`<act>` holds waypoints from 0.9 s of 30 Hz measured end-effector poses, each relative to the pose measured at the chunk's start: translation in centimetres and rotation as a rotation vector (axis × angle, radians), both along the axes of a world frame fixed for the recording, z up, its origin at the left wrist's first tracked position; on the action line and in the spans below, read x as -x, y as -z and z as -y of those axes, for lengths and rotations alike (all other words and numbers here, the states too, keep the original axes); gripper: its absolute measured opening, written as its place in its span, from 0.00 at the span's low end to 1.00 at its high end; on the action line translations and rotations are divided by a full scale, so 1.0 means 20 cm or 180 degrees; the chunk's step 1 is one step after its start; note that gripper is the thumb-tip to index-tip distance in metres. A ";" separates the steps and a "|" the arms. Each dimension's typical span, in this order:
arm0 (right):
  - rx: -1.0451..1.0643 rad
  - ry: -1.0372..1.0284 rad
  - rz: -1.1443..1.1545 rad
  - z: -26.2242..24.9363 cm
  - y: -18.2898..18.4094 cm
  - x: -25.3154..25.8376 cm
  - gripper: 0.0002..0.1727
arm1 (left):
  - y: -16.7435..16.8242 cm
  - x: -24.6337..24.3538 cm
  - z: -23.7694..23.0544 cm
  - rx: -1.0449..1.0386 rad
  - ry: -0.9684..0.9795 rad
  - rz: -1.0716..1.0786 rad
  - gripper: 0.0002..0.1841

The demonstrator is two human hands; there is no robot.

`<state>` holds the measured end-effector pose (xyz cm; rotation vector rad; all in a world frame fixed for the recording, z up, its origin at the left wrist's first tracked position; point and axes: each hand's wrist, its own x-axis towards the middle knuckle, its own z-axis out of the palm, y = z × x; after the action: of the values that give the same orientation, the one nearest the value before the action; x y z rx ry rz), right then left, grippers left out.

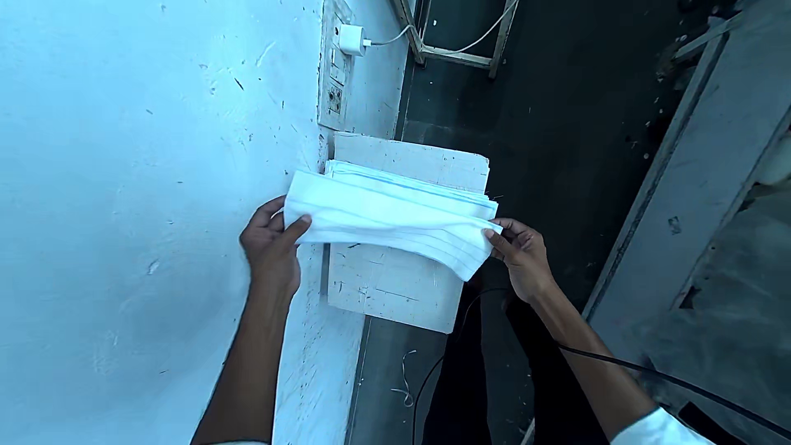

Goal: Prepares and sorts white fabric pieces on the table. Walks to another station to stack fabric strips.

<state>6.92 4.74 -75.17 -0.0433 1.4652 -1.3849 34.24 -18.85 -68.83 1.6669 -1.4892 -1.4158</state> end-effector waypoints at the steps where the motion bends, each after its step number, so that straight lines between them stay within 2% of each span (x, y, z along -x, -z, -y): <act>1: -0.0054 0.0093 -0.0114 0.02 0.02 -0.02 0.10 | 0.07 0.00 0.01 0.0003 -0.0034 0.0001 0.23; 3: -0.0040 0.0248 -0.0317 0.05 0.07 -0.05 0.17 | 0.17 0.00 0.03 -0.0050 -0.0094 0.0022 0.26; 7: -0.0092 0.0321 -0.0626 0.08 0.12 -0.11 0.41 | 0.26 0.06 0.04 -0.0224 -0.0161 0.0341 0.27; 9: -0.0328 0.0325 -0.0841 0.09 0.13 -0.14 0.46 | 0.28 0.07 0.04 -0.0218 -0.0061 0.0435 0.27; 15: -0.0654 0.0426 -0.1290 0.10 0.10 -0.13 0.41 | 0.28 0.09 0.07 -0.0069 0.0126 0.0459 0.28; 17: -0.0861 0.0437 -0.1505 0.09 0.11 -0.13 0.41 | 0.28 0.10 0.05 0.0233 0.0276 0.0971 0.28; 19: -0.1070 0.0236 -0.2111 0.07 0.12 -0.14 0.39 | 0.26 0.12 0.01 0.0878 0.0742 0.1695 0.29; 22: -0.0855 -0.0390 -0.2953 0.05 0.06 -0.17 0.22 | 0.23 0.21 -0.07 0.1583 0.1482 0.2129 0.20; 25: -0.0699 -0.1331 -0.2976 0.08 0.09 -0.20 0.13 | 0.33 0.24 -0.09 0.1121 0.1693 0.2405 0.20; 27: -0.0898 -0.1570 -0.2916 0.10 0.16 -0.20 0.13 | 0.43 0.23 -0.05 0.0759 0.1574 0.2412 0.22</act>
<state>11.01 2.64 -78.27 -0.8943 2.1825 -0.7403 29.67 -17.86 -77.44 1.8508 -2.5100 -0.7569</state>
